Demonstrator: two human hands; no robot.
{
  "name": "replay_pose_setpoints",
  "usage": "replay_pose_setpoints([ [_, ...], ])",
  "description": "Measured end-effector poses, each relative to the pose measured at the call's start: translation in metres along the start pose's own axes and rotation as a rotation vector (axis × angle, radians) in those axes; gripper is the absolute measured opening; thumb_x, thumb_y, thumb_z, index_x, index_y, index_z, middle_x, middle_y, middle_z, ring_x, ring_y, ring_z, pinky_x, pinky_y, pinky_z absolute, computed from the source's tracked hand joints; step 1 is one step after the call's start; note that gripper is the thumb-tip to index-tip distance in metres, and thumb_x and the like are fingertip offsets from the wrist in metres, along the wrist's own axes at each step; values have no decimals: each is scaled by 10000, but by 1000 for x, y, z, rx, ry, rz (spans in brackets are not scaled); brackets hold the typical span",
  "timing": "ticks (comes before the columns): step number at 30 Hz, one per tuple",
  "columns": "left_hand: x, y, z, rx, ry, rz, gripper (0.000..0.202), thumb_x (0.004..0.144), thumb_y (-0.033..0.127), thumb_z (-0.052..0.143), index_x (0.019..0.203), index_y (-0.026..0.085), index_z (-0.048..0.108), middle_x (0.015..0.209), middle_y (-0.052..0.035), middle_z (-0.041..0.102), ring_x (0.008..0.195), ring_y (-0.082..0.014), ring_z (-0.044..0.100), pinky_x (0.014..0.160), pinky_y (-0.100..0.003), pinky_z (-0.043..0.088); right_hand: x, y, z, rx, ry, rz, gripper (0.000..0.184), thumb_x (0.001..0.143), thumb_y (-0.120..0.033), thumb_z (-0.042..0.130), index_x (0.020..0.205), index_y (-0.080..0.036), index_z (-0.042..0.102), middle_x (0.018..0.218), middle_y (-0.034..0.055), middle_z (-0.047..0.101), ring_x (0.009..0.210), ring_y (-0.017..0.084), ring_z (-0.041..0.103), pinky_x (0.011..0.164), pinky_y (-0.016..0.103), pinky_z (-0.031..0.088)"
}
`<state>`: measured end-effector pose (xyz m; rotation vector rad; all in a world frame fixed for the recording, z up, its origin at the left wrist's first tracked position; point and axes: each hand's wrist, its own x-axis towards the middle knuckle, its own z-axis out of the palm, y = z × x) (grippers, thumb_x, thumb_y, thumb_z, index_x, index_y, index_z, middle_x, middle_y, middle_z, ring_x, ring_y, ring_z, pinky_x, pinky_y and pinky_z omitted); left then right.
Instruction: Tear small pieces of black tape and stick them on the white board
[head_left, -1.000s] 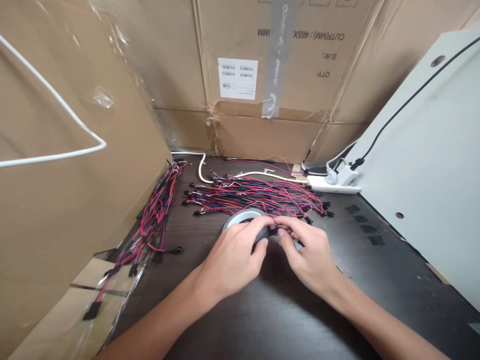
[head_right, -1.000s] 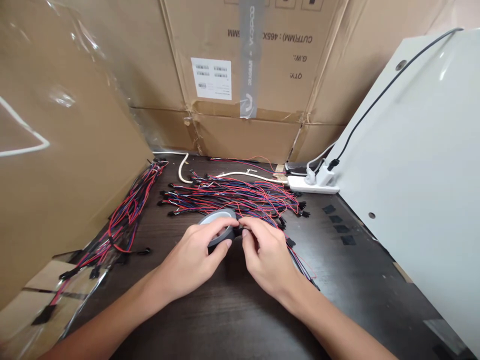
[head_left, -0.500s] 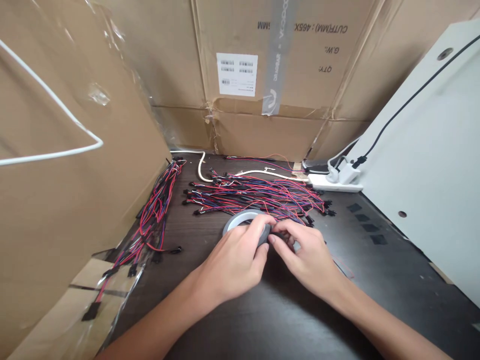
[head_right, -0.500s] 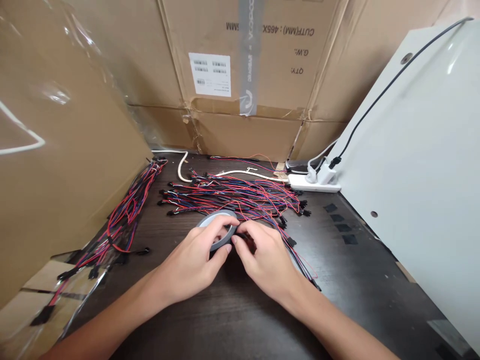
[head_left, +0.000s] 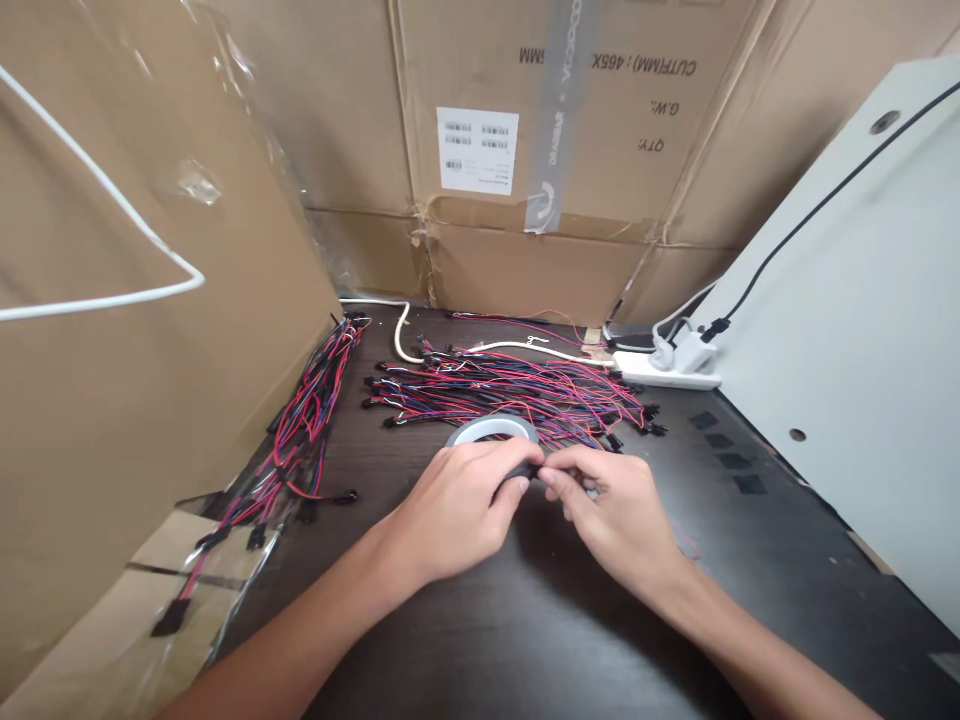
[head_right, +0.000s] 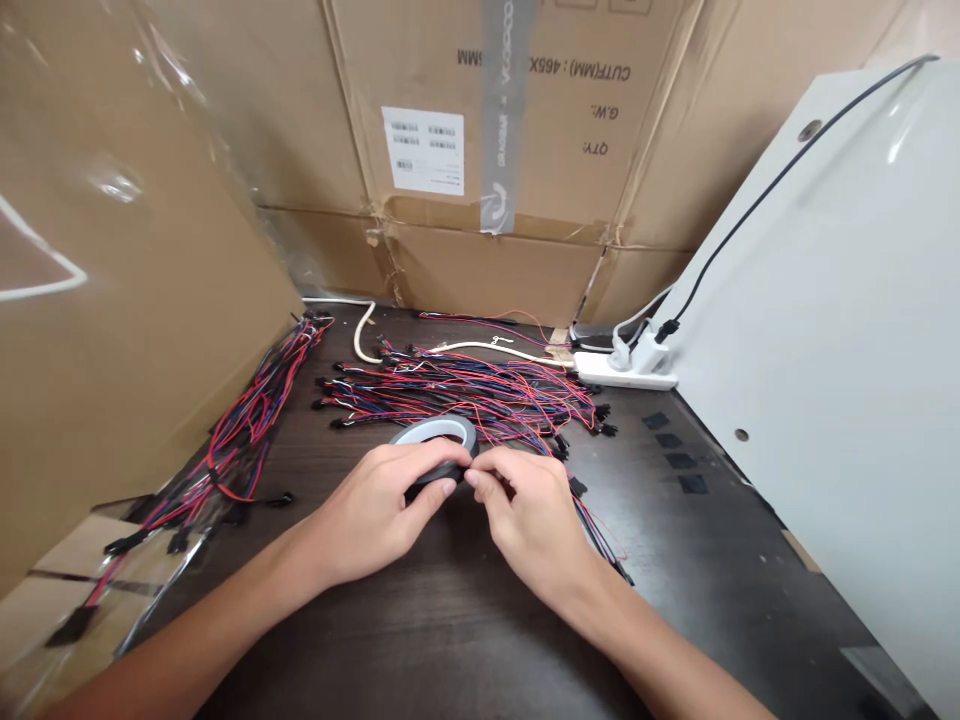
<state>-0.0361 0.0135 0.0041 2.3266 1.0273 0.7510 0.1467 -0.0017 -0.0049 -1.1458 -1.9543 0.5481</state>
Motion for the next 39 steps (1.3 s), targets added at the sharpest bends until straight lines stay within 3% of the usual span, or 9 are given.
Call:
replay_pose_setpoints([
  [5, -1, 0, 2, 11, 0, -44, 233, 874, 114, 486, 1074, 211, 553, 1019, 8, 680, 883, -165, 653, 750, -295, 483, 2, 3, -1, 51, -55, 142, 144, 873, -158, 534, 810, -151, 663, 593, -16, 617, 444, 84, 532, 484, 205, 405],
  [10, -1, -1, 3, 50, -24, -114, 253, 853, 143, 493, 1096, 204, 526, 938, -15, 679, 794, -184, 647, 683, -309, 477, 1, 6, 0, 92, -112, 291, 291, 844, -178, 536, 1125, -150, 608, 587, -35, 615, 477, 114, 557, 516, 224, 432],
  [12, -1, -1, 4, 46, -39, -158, 261, 845, 157, 495, 1101, 205, 516, 931, -18, 674, 799, -192, 646, 690, -320, 482, 1, 8, 1, 88, -116, 316, 249, 843, -193, 541, 1081, -150, 603, 587, -27, 623, 488, 123, 565, 509, 227, 423],
  [15, 0, 1, 3, 84, -65, -260, 243, 835, 202, 515, 1078, 188, 508, 910, -33, 667, 798, -217, 648, 694, -347, 494, 0, 9, 1, 27, -111, 232, 92, 852, -194, 546, 893, -163, 622, 590, -13, 628, 502, 123, 569, 523, 229, 417],
  [19, 2, 4, 2, 266, -165, -320, 190, 860, 266, 498, 1010, 167, 559, 912, -67, 675, 833, -274, 659, 727, -409, 506, -1, 9, 0, -96, -121, 121, 112, 850, -151, 562, 744, -175, 593, 588, -21, 608, 499, 108, 533, 517, 224, 375],
  [24, 4, 7, 3, 405, -313, -282, 251, 916, 254, 386, 887, 155, 615, 889, -86, 684, 840, -309, 661, 743, -463, 516, -4, 8, 3, -186, -122, 68, 96, 845, -123, 564, 764, -175, 564, 704, -7, 620, 576, 116, 510, 565, 236, 379],
  [30, 2, 10, 6, 417, -310, -276, 263, 934, 240, 357, 937, 155, 606, 882, -81, 682, 825, -323, 668, 708, -482, 526, -5, 8, 6, -112, -80, 66, 120, 859, -136, 546, 745, -170, 534, 983, 60, 625, 806, 151, 576, 641, 243, 426],
  [35, 0, 10, 7, 365, -311, -248, 245, 929, 182, 340, 939, 144, 582, 873, -87, 670, 812, -305, 664, 719, -454, 521, -4, 9, 6, -111, -109, 44, 150, 866, -133, 576, 723, -166, 545, 667, -6, 571, 588, 111, 499, 574, 228, 384],
  [39, -1, 10, 8, 313, -309, -267, 220, 918, 167, 352, 944, 146, 569, 885, -87, 662, 833, -293, 660, 737, -431, 517, -5, 7, 7, -97, -147, 126, 70, 839, -114, 557, 805, -173, 572, 568, -40, 511, 495, 102, 445, 509, 220, 340],
])
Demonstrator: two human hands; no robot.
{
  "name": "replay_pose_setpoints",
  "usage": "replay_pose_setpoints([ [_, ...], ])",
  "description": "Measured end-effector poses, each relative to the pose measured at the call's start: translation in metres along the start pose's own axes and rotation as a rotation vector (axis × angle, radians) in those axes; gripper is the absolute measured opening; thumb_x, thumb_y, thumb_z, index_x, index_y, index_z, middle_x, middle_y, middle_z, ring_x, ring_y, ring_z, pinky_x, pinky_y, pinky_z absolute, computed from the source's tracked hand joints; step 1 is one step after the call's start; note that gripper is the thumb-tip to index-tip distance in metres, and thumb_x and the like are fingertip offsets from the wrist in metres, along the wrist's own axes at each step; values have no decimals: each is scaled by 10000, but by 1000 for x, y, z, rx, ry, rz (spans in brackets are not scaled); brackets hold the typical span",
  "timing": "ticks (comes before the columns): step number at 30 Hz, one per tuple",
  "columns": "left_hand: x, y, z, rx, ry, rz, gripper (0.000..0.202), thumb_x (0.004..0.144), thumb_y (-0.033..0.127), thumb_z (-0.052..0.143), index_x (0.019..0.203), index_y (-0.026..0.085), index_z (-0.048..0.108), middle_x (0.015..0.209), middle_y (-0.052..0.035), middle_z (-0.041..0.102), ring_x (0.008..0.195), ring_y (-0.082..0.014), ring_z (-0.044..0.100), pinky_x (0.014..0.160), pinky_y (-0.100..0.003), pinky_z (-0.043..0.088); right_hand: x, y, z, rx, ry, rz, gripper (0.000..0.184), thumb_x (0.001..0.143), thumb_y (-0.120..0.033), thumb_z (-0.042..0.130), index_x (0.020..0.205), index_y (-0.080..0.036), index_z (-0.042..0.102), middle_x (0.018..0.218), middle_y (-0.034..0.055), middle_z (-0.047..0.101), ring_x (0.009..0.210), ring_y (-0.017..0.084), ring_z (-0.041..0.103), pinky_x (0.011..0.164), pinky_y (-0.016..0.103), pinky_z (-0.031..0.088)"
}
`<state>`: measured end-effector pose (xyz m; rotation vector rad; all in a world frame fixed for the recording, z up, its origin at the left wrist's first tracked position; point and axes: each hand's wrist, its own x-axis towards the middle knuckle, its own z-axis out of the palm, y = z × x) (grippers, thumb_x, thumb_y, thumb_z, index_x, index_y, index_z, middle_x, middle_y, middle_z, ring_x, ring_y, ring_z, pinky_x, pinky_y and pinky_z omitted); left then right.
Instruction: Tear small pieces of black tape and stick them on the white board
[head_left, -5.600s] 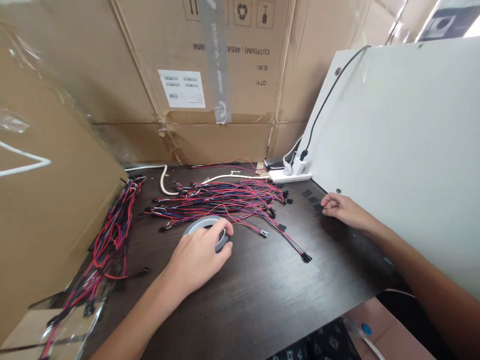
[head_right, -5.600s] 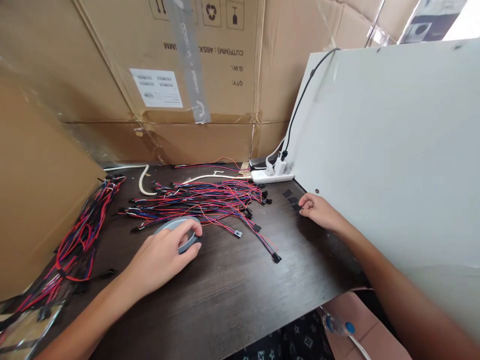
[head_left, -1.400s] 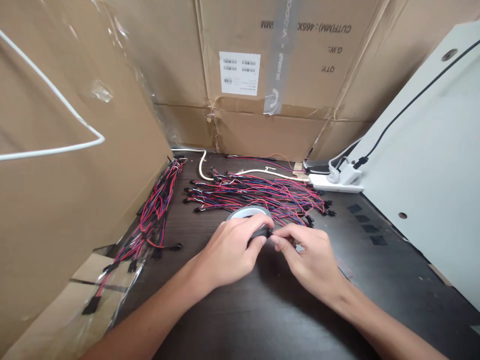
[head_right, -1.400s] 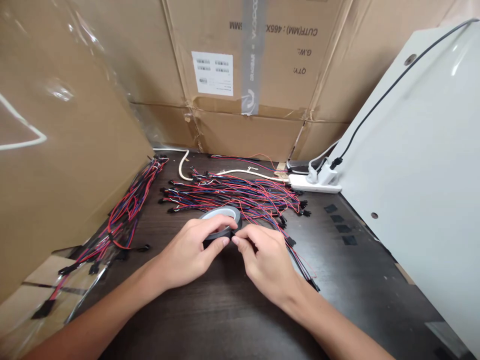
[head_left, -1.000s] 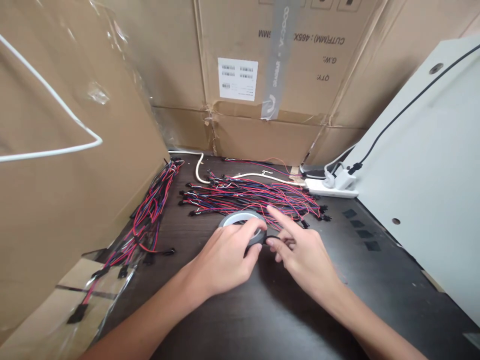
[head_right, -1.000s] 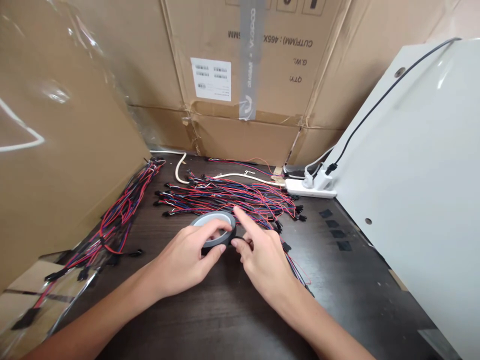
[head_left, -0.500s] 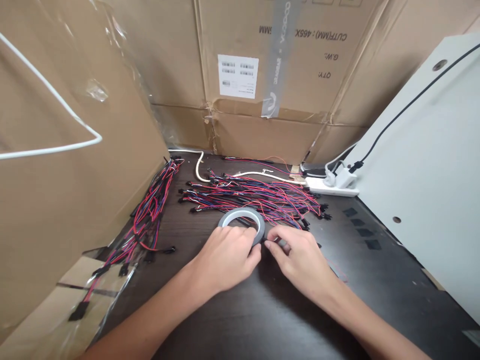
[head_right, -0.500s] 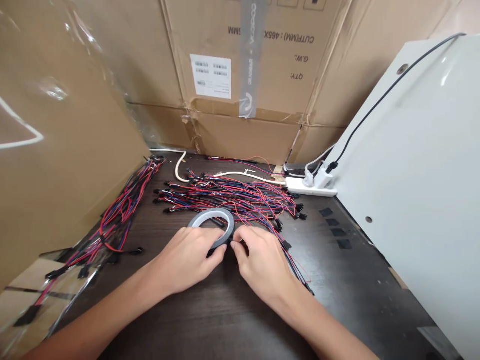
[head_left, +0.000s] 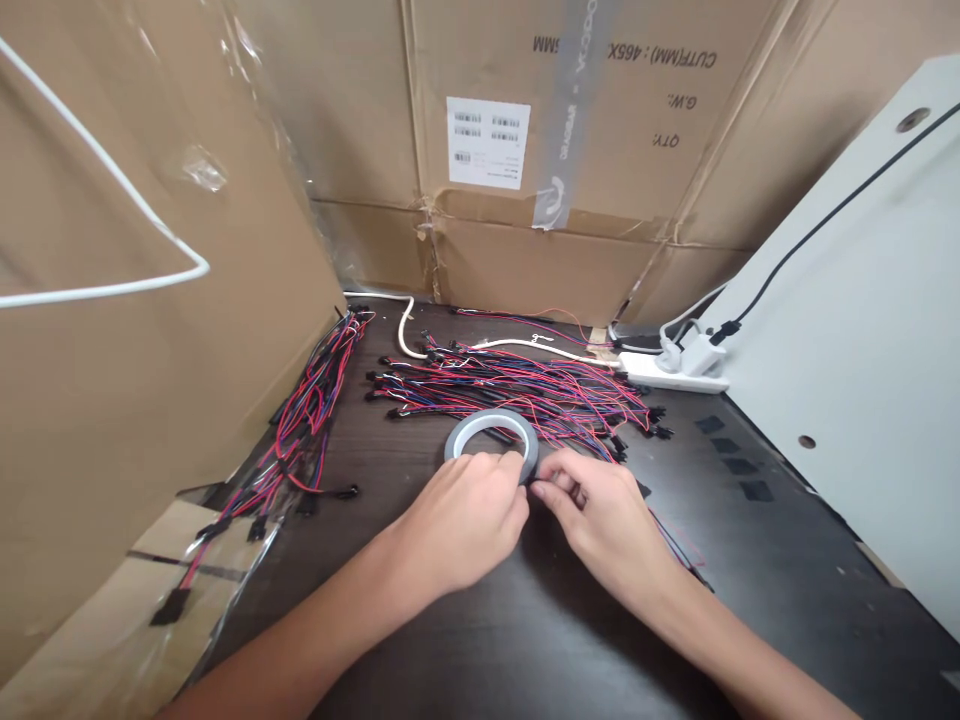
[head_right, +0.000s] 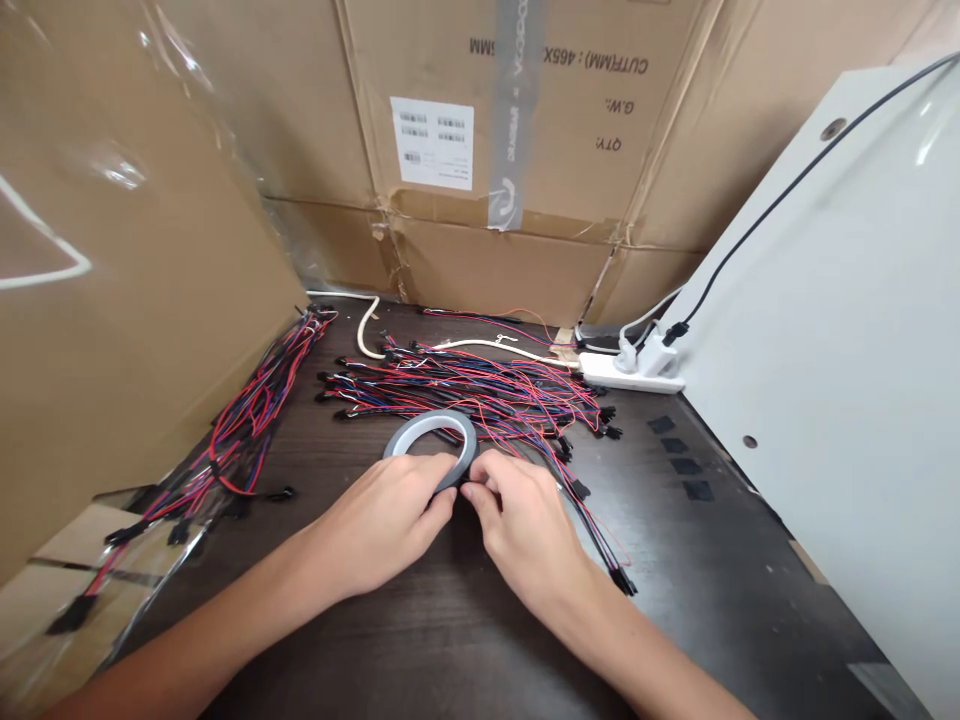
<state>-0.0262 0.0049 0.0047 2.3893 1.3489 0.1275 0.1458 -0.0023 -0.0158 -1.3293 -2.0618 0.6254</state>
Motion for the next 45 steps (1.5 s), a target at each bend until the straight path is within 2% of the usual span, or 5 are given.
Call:
replay_pose_setpoints([
  [3, 0, 1, 0, 5, -2, -31, 216, 921, 193, 358, 933, 154, 571, 863, -86, 666, 834, -308, 667, 718, -436, 519, -1, -1, 1, -15, 0, 67, 150, 822, -117, 548, 961, -172, 566, 556, -60, 477, 480, 108, 434, 501, 218, 327],
  [8, 1, 3, -1, 36, 27, -83, 197, 894, 224, 397, 872, 171, 586, 831, -73, 673, 799, -314, 674, 686, -437, 523, -1, -2, 3, -12, -4, 115, 39, 829, -155, 551, 850, -176, 526, 542, -58, 476, 456, 104, 419, 480, 221, 298],
  [17, 3, 2, -1, 95, 7, -57, 328, 943, 290, 351, 871, 158, 643, 809, -90, 684, 779, -320, 678, 691, -462, 531, -2, 1, 5, -87, -95, -99, 263, 872, -67, 438, 635, -157, 507, 632, 16, 558, 583, 127, 485, 568, 258, 315],
  [38, 2, -3, -2, 145, 77, -9, 337, 887, 273, 398, 813, 159, 706, 766, -89, 693, 718, -292, 665, 649, -410, 503, -2, 3, 1, -49, -197, -120, 240, 909, -87, 427, 703, -152, 530, 704, 20, 542, 636, 125, 469, 601, 264, 305],
  [45, 3, -5, -3, 145, 147, 33, 312, 878, 284, 439, 684, 178, 660, 655, -47, 637, 636, -214, 601, 551, -311, 327, -3, 5, 2, -224, -41, -402, 316, 917, -73, 390, 634, -145, 510, 607, 9, 451, 546, 114, 347, 548, 279, 247],
])
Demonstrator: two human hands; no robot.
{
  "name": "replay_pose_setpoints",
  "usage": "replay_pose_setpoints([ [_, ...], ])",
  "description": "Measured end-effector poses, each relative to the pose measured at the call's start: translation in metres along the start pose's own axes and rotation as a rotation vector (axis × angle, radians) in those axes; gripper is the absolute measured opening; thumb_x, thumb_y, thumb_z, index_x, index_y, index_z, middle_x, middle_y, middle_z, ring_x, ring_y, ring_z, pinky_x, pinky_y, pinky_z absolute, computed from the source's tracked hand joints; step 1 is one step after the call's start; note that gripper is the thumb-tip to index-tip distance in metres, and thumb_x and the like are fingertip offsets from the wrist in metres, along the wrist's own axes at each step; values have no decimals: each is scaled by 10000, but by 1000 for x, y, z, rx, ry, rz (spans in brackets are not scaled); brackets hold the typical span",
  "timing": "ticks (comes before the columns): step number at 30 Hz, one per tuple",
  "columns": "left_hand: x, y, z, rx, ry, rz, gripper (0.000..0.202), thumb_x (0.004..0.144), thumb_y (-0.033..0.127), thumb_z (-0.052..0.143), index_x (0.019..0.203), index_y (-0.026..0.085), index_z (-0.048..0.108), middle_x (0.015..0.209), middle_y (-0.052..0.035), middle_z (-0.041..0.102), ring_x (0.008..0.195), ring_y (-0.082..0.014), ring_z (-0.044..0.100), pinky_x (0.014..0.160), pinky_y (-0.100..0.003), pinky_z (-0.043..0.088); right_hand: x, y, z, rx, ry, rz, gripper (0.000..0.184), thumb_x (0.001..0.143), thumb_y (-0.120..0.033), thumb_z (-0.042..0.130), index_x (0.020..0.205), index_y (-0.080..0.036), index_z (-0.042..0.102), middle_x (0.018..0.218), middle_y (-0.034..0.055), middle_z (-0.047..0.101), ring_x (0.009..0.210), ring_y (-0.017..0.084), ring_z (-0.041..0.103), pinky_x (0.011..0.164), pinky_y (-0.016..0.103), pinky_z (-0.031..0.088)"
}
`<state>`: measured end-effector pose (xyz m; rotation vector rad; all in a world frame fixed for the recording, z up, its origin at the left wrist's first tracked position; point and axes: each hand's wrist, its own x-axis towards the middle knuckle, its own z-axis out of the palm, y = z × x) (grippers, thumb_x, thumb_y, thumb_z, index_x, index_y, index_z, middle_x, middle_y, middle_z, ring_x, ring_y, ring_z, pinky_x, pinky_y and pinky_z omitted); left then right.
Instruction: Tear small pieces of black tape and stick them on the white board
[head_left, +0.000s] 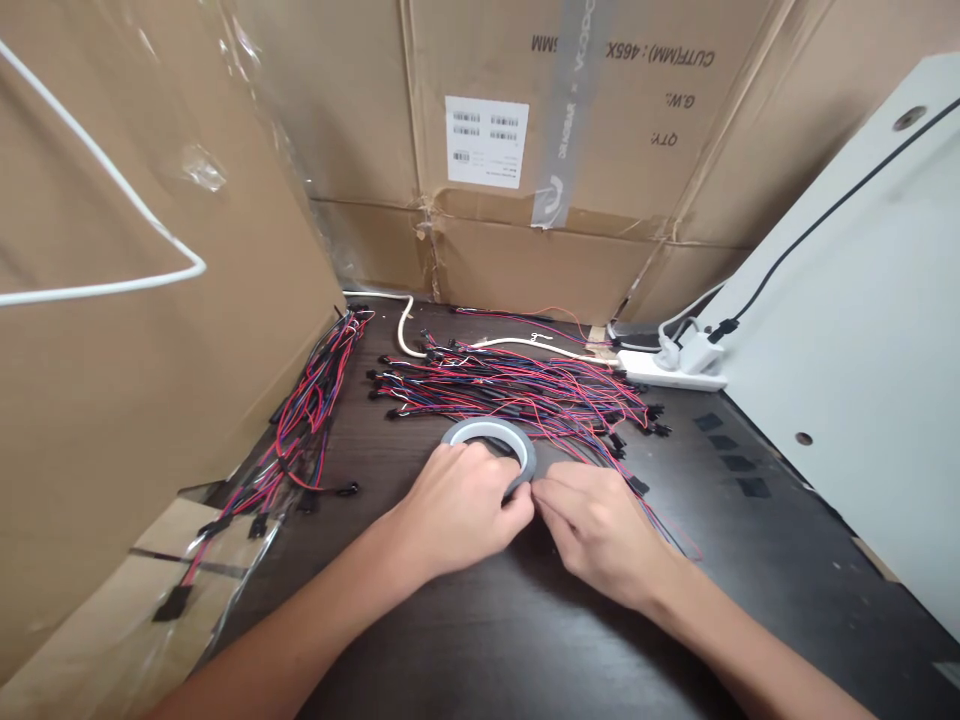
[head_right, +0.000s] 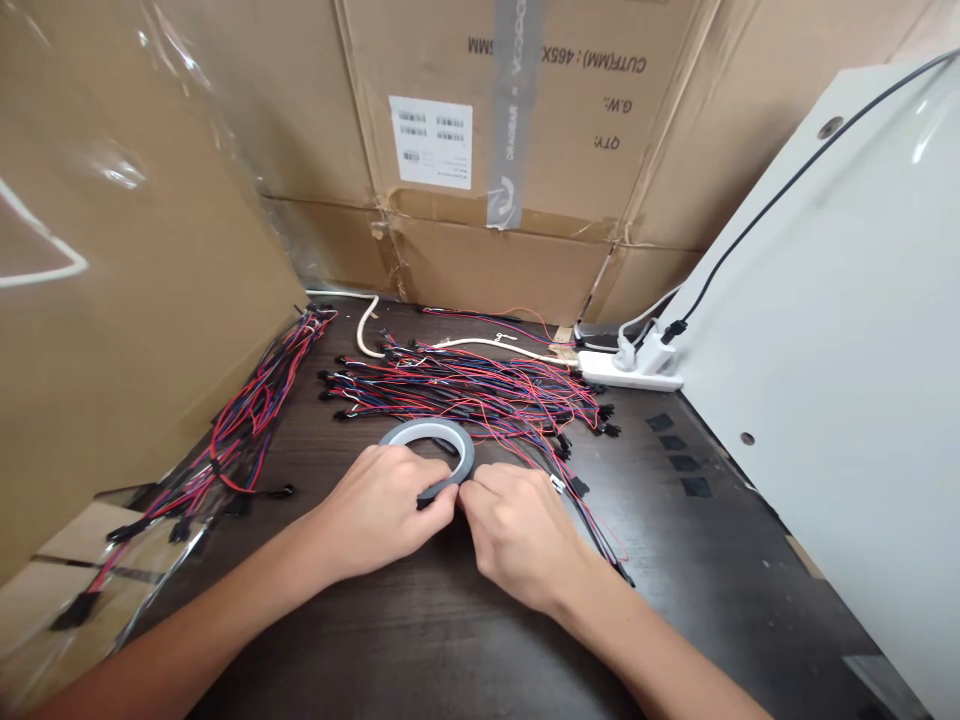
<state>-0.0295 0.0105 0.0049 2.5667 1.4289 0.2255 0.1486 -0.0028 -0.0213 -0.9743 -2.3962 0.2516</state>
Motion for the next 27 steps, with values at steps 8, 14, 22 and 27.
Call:
replay_pose_setpoints([
  [8, 0, -4, -3, -106, 76, 37, 289, 818, 267, 483, 553, 152, 469, 549, -9, 479, 532, -127, 375, 546, -295, 104, 2, -12, -11, -94, 103, -250, 383, 933, -45, 355, 611, -122, 547, 584, 31, 443, 557, 138, 316, 533, 306, 242],
  [14, 6, -19, -8, -257, 178, -154, 330, 836, 299, 403, 547, 144, 444, 502, 13, 352, 478, -91, 300, 558, -278, 142, 5, -27, -16, 86, 188, -269, 296, 939, -44, 379, 832, -69, 654, 598, 42, 515, 550, 143, 371, 498, 302, 273],
  [22, 5, -15, -11, -302, 294, -110, 349, 849, 296, 398, 546, 142, 476, 482, 25, 412, 446, -72, 360, 531, -251, 202, 9, 27, -36, 333, 204, 17, 169, 916, -125, 563, 972, -136, 722, 709, 20, 642, 605, 99, 571, 566, 209, 457],
  [27, 3, -13, -10, -231, 378, -4, 342, 850, 277, 424, 551, 141, 517, 485, 24, 450, 431, -71, 374, 506, -248, 214, -1, 32, -56, 193, 136, 118, 259, 950, -179, 491, 1122, -168, 685, 697, 3, 600, 616, 104, 532, 604, 221, 442],
])
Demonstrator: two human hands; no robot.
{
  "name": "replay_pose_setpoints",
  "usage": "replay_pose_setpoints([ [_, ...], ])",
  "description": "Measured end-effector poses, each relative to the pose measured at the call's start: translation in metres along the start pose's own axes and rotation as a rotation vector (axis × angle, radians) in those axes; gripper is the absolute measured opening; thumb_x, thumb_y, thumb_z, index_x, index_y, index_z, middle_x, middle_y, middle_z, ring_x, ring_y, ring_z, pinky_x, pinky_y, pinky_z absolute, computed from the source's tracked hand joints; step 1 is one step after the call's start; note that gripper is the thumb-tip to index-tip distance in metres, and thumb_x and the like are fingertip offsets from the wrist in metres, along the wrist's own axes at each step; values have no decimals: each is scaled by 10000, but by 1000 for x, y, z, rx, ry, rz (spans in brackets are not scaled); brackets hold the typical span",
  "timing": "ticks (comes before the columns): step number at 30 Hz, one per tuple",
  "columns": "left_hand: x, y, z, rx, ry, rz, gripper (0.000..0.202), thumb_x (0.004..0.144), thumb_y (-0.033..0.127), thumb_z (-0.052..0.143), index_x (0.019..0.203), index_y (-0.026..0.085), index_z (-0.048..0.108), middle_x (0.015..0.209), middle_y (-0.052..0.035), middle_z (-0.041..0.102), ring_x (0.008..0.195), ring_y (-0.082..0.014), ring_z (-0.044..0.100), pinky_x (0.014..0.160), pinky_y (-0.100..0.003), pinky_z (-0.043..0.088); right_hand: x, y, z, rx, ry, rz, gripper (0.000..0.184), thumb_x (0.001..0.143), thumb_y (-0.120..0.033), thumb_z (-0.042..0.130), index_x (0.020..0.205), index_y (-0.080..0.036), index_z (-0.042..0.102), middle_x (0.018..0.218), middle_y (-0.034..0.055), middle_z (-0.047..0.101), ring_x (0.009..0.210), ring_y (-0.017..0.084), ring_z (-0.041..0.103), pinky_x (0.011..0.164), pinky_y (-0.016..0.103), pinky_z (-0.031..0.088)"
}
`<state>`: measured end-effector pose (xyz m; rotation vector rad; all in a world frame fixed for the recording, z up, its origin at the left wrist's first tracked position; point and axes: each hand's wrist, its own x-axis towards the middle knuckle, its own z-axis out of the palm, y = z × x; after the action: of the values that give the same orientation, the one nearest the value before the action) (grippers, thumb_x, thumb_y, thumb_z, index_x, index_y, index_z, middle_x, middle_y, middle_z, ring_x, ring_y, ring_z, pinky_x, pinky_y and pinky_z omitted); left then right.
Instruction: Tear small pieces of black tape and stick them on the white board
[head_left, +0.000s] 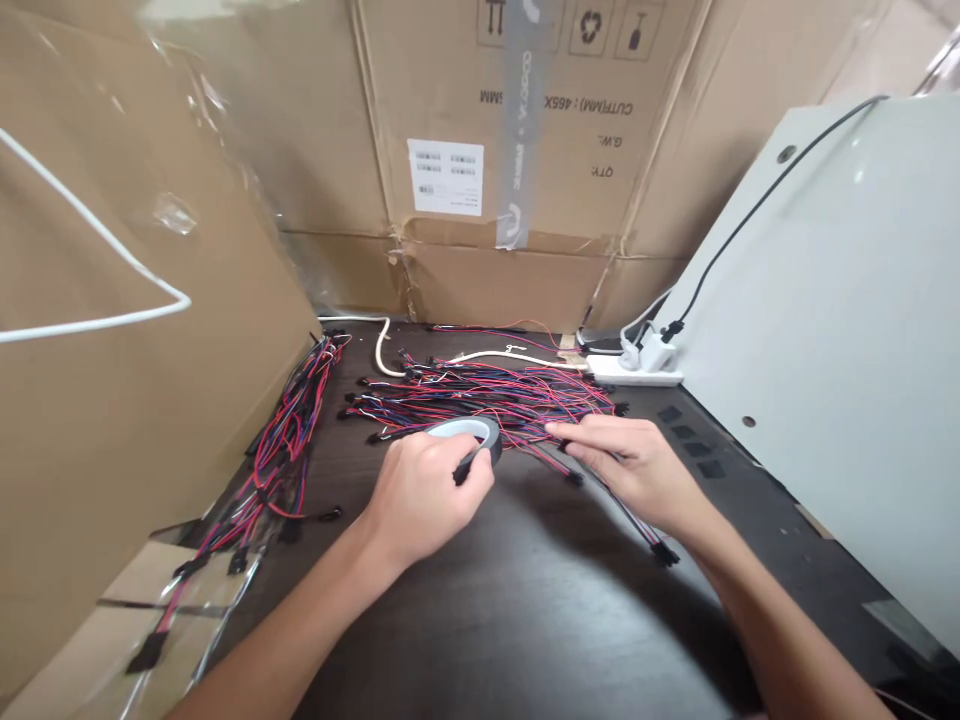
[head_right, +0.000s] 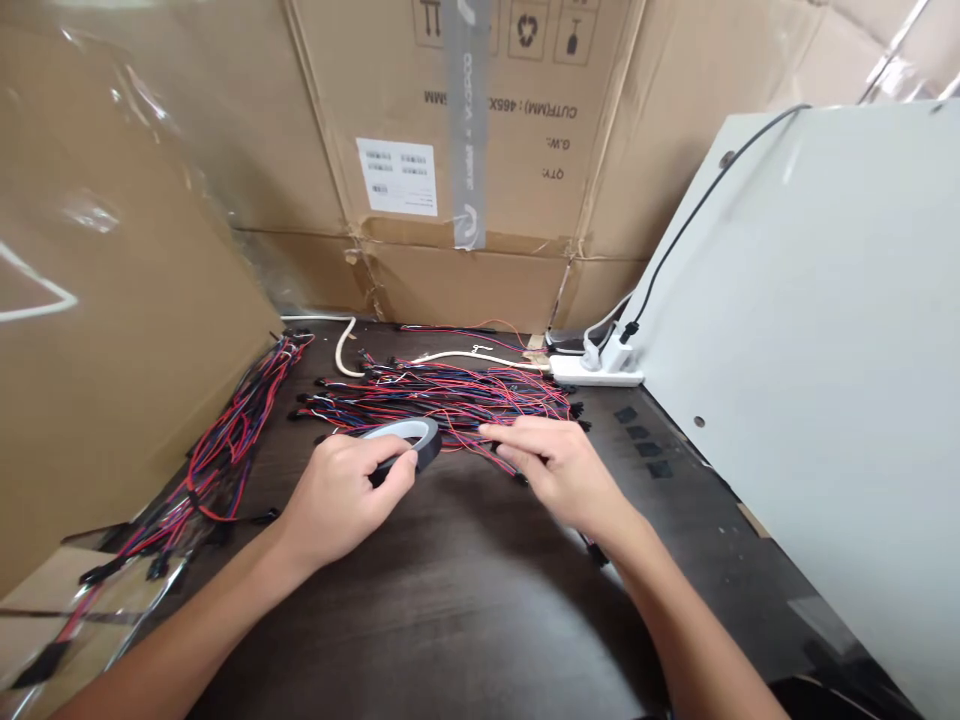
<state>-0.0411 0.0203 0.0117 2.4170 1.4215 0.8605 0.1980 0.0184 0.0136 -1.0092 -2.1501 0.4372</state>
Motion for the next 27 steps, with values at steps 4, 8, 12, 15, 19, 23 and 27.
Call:
replay_pose_setpoints([
  [4, -2, 1, -1, 38, 51, 78, 342, 860, 260, 435, 555, 140, 533, 485, 24, 459, 431, -71, 387, 501, -245, 237, -23, 13, -38, -69, -157, 254, 444, 937, -233, 431, 1380, -213, 399, 658, -40, 497, 584, 122, 447, 626, 243, 422],
  [8, -2, 2, -1, 85, 68, 131, 346, 865, 261, 437, 562, 143, 557, 484, 17, 487, 428, -85, 416, 492, -253, 239, -53, 39, -92, -73, -307, 526, 289, 939, -377, 378, 1163, -203, 323, 645, -39, 423, 576, 142, 388, 592, 265, 368],
  [12, -1, 1, 1, 136, 56, 157, 342, 866, 267, 436, 599, 151, 615, 509, 0, 563, 435, -113, 483, 492, -264, 237, -75, 57, -123, 5, -494, 772, 375, 888, -493, 442, 1071, -214, 272, 691, -38, 393, 566, 133, 308, 560, 258, 321],
  [15, 0, 0, 2, 160, 44, 174, 345, 866, 270, 431, 598, 153, 615, 507, -4, 577, 446, -128, 519, 497, -267, 240, -85, 65, -124, 9, -555, 818, 378, 879, -516, 437, 1031, -215, 266, 695, -40, 387, 580, 133, 296, 584, 256, 303],
  [19, -1, -1, 3, 169, 2, 176, 356, 871, 270, 420, 574, 153, 579, 477, 7, 539, 426, -117, 497, 492, -260, 243, -90, 75, -117, 4, -553, 790, 381, 878, -539, 426, 992, -217, 257, 664, -58, 345, 585, 133, 285, 598, 253, 289],
  [23, 0, 0, 1, 184, -19, 179, 354, 869, 272, 415, 574, 156, 574, 477, 11, 535, 425, -113, 486, 490, -256, 255, -88, 77, -115, -26, -552, 752, 342, 887, -518, 385, 977, -214, 257, 649, -65, 339, 583, 130, 279, 591, 251, 292],
  [27, 2, 2, 0, 193, -19, 195, 347, 868, 265, 416, 582, 156, 580, 474, 12, 531, 416, -112, 477, 488, -257, 256, -85, 71, -115, -71, -553, 749, 269, 879, -443, 398, 953, -215, 277, 635, -67, 342, 564, 126, 294, 575, 248, 294],
])
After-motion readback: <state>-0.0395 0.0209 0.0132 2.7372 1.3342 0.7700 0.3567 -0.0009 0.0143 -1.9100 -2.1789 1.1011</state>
